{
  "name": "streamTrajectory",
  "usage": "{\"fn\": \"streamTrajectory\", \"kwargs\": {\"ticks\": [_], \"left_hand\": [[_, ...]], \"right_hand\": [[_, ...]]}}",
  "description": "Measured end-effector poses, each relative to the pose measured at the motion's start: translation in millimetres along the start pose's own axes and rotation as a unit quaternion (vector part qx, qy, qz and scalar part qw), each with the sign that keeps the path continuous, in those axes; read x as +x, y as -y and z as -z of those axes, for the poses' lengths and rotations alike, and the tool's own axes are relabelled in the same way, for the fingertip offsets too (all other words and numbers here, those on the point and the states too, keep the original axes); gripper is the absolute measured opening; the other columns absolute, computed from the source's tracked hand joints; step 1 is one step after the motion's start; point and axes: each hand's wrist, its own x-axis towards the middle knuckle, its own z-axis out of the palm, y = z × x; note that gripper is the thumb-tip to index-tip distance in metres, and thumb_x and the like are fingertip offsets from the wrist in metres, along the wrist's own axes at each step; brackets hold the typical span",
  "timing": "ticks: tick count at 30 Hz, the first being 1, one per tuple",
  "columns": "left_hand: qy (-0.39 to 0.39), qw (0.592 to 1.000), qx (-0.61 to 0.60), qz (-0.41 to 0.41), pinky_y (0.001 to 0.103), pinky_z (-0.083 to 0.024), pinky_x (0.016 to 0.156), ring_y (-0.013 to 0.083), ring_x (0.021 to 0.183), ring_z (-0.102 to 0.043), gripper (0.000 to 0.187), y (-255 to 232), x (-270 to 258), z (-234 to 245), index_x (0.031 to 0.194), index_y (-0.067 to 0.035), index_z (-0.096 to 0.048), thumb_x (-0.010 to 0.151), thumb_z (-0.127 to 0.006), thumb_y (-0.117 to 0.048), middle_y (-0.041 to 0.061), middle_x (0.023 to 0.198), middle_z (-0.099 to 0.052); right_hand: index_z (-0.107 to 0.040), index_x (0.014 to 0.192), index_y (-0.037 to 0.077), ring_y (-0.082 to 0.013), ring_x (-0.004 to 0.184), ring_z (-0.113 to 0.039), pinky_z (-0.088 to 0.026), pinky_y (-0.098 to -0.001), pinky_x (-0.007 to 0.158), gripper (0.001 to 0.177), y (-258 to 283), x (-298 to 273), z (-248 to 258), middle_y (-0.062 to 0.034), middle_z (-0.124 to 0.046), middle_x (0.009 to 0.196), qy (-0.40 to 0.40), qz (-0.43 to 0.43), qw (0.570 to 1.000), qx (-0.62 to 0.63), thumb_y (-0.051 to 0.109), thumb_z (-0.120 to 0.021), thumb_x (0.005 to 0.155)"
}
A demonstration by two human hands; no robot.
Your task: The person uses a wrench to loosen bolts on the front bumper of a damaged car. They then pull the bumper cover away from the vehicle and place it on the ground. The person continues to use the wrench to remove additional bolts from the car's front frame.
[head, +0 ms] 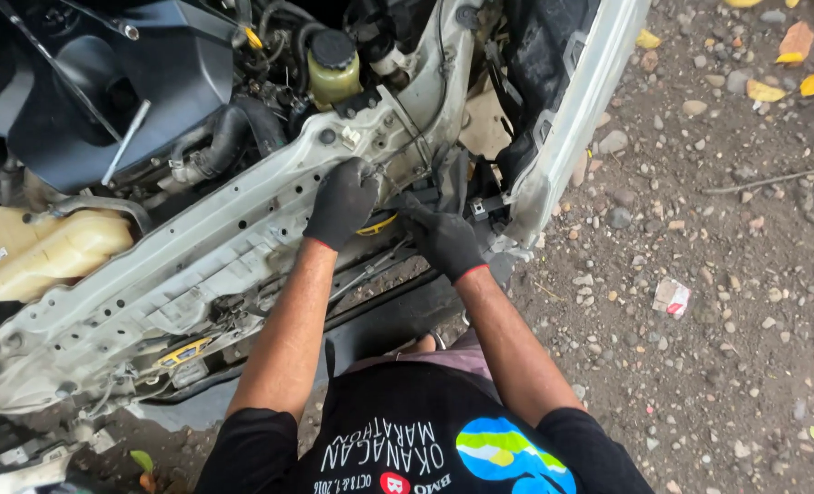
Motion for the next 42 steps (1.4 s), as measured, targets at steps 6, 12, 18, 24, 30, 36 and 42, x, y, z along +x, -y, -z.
{"fn": "streamTrajectory", "kwargs": {"ticks": [6, 12, 18, 24, 30, 36, 42], "left_hand": [[-0.024, 0.999, 0.019, -0.04, 0.052, -0.052, 0.083, 0.0454, 0.095, -0.066, 0.025, 4.5, -4.0, -2.8, 0.104, 0.001, -0.066, 0.092, -0.064, -0.021, 0.026, 0.098, -0.07], [0.017, 0.994, 0.096, -0.055, 0.053, -0.052, 0.08, 0.0454, 0.091, -0.067, 0.026, -17.8, -0.3, 12.6, 0.102, 0.002, -0.063, 0.087, -0.067, -0.019, 0.027, 0.098, -0.069], [0.096, 0.954, 0.264, -0.102, 0.05, -0.056, 0.072, 0.0404, 0.083, -0.07, 0.018, -8.8, 16.6, 17.9, 0.104, -0.004, -0.065, 0.087, -0.059, -0.004, 0.023, 0.094, -0.068], [0.077, 0.947, 0.276, -0.143, 0.049, -0.057, 0.066, 0.0394, 0.077, -0.071, 0.017, -2.3, 19.3, 17.3, 0.1, -0.003, -0.064, 0.083, -0.062, -0.005, 0.025, 0.095, -0.068], [0.093, 0.96, 0.228, -0.13, 0.051, -0.056, 0.075, 0.0401, 0.086, -0.07, 0.008, 21.4, 27.3, 10.4, 0.094, -0.006, -0.063, 0.087, -0.063, -0.01, 0.022, 0.085, -0.068], [0.049, 0.972, 0.165, -0.161, 0.053, -0.053, 0.071, 0.0416, 0.084, -0.068, 0.008, 14.1, 23.6, 19.1, 0.094, -0.006, -0.061, 0.09, -0.065, -0.012, 0.021, 0.083, -0.067], [0.043, 0.972, 0.155, -0.169, 0.053, -0.053, 0.074, 0.0416, 0.086, -0.068, 0.009, 21.0, 20.7, 15.6, 0.097, -0.005, -0.061, 0.091, -0.064, -0.01, 0.021, 0.086, -0.067]], "right_hand": [[-0.073, 0.123, 0.027, -0.04, 0.072, -0.07, -0.055, -0.0516, 0.064, 0.026, -3.3, -1.5, -12.3, -0.0174, -0.072, 0.081, -0.008, -0.016, 0.999, -0.05, 0.036, -0.062, 0.101], [-0.062, 0.137, 0.016, -0.0458, 0.077, -0.068, -0.053, -0.0563, 0.068, 0.04, 45.9, 1.6, 48.6, -0.0233, -0.072, 0.087, 0.046, -0.011, 0.999, 0.01, 0.027, -0.058, 0.098], [-0.06, 0.137, 0.015, -0.0465, 0.091, -0.069, -0.053, -0.0559, 0.078, 0.045, 46.1, 5.6, 30.0, -0.0252, -0.072, 0.095, 0.1, -0.036, 0.994, 0.0, 0.016, -0.055, 0.092], [-0.057, 0.138, 0.008, -0.0455, 0.094, -0.069, -0.054, -0.0541, 0.081, 0.052, 61.7, 17.8, 25.4, -0.0267, -0.071, 0.095, 0.12, -0.056, 0.991, -0.025, 0.018, -0.063, 0.087], [-0.056, 0.138, 0.01, -0.0462, 0.091, -0.068, -0.053, -0.056, 0.077, 0.055, 82.6, 9.9, 24.5, -0.0253, -0.072, 0.092, 0.089, -0.104, 0.99, -0.033, 0.023, -0.066, 0.086], [-0.064, 0.129, 0.021, -0.0439, 0.084, -0.07, -0.055, -0.0545, 0.069, 0.034, 63.1, 7.5, 31.5, -0.0211, -0.074, 0.093, 0.06, -0.093, 0.989, -0.098, 0.034, -0.058, 0.098], [-0.06, 0.135, 0.018, -0.0429, 0.075, -0.07, -0.055, -0.0536, 0.064, 0.038, 64.2, 0.0, 23.9, -0.0213, -0.071, 0.078, 0.045, -0.084, 0.988, -0.123, 0.033, -0.057, 0.1]]}}
